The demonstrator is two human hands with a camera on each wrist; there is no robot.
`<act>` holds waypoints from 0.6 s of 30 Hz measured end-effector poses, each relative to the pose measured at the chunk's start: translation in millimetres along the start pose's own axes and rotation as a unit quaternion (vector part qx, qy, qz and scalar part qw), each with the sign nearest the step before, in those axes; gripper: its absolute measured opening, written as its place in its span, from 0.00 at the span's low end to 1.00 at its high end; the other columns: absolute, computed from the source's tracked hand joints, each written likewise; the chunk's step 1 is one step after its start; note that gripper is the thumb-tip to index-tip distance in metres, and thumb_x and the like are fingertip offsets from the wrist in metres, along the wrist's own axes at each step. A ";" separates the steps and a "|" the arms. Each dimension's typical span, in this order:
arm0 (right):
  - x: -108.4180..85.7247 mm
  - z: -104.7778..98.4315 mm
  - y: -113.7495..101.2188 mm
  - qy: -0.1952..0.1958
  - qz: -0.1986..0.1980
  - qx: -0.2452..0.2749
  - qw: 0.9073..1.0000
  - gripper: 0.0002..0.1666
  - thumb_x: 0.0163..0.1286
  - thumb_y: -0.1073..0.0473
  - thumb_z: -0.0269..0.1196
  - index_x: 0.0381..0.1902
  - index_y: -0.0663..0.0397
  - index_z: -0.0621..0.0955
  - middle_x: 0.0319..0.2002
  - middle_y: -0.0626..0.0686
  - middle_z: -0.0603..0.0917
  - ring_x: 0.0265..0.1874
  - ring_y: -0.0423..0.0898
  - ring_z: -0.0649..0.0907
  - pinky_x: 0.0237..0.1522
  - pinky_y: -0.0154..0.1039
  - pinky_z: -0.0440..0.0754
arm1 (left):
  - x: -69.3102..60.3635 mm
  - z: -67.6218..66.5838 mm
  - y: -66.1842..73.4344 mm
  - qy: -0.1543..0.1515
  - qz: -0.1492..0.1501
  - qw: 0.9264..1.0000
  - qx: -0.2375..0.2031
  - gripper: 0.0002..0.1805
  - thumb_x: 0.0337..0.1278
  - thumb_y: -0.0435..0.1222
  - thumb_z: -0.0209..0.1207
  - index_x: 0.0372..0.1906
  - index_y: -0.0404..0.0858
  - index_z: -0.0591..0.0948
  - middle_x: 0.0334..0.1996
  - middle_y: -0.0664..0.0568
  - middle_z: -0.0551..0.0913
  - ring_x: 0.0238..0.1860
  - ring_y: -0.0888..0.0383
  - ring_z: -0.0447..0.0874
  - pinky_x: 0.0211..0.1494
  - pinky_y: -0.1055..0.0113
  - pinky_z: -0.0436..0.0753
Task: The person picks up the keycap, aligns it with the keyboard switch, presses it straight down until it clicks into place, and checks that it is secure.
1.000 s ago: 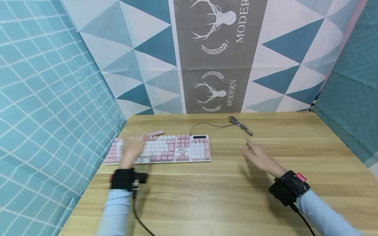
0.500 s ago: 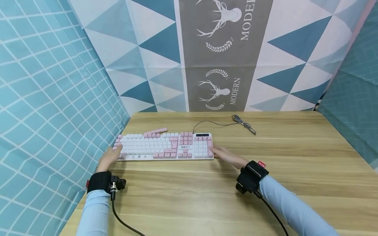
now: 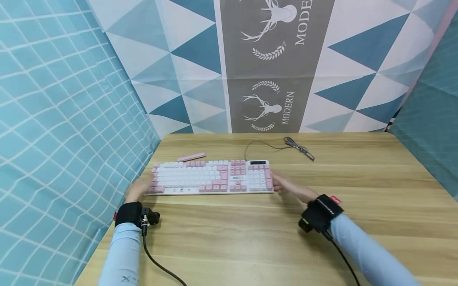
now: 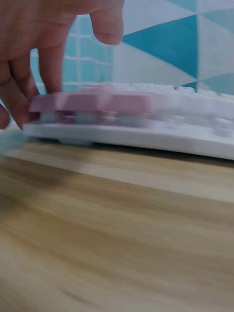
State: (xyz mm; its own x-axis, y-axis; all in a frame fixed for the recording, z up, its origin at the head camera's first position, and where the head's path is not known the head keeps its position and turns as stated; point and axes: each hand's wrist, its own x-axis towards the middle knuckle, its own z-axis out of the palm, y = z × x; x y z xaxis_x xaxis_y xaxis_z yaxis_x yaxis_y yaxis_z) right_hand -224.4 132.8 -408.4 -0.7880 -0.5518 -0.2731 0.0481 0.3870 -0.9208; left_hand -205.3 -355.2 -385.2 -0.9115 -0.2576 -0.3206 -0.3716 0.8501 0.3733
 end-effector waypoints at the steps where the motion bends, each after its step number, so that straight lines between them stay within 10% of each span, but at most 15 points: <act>1: -8.5 -6.9 3.3 0.007 0.011 -0.003 1.000 0.42 0.74 0.37 0.28 0.71 0.65 0.47 0.65 0.74 0.60 0.63 0.67 0.68 0.62 0.57 0.65 | -0.6 3.3 5.4 -0.002 0.013 1.000 0.002 0.42 0.67 0.53 0.22 0.61 0.17 0.60 0.61 0.22 0.61 0.61 0.29 0.63 0.62 0.45 0.66; 7: -65.2 -50.7 27.9 0.037 0.085 -0.016 0.996 0.50 0.71 0.32 0.24 0.70 0.72 0.38 0.64 0.77 0.60 0.61 0.66 0.70 0.62 0.57 0.67 | -15.8 29.2 44.5 0.003 0.071 0.997 -0.009 0.34 0.67 0.54 0.34 0.42 0.26 0.76 0.38 0.32 0.78 0.39 0.42 0.77 0.39 0.56 0.75; 11: -97.3 -74.8 41.2 0.053 0.119 -0.034 0.991 0.52 0.70 0.32 0.21 0.68 0.76 0.37 0.62 0.78 0.62 0.57 0.65 0.74 0.57 0.53 0.73 | -27.8 47.7 71.9 0.005 0.105 0.994 -0.001 0.27 0.67 0.54 0.38 0.20 0.39 0.71 0.20 0.49 0.71 0.23 0.54 0.70 0.25 0.66 0.65; 18: -133.5 -101.2 54.1 0.076 0.166 -0.080 0.980 0.54 0.69 0.32 0.15 0.66 0.83 0.39 0.60 0.81 0.63 0.54 0.65 0.77 0.53 0.52 0.75 | -49.0 70.7 106.2 -0.008 0.143 0.989 -0.021 0.28 0.65 0.55 0.41 0.13 0.44 0.65 0.12 0.55 0.66 0.15 0.60 0.62 0.20 0.69 0.59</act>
State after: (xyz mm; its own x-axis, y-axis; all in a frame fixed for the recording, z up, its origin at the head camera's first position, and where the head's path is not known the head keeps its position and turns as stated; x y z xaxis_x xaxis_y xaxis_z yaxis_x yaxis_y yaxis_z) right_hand -178.8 302.2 -393.6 -0.8276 -0.2644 -0.4951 0.2299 0.6451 -0.7287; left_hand -187.6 -219.7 -391.4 -0.9778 -0.0018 -0.2095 -0.1057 0.8675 0.4861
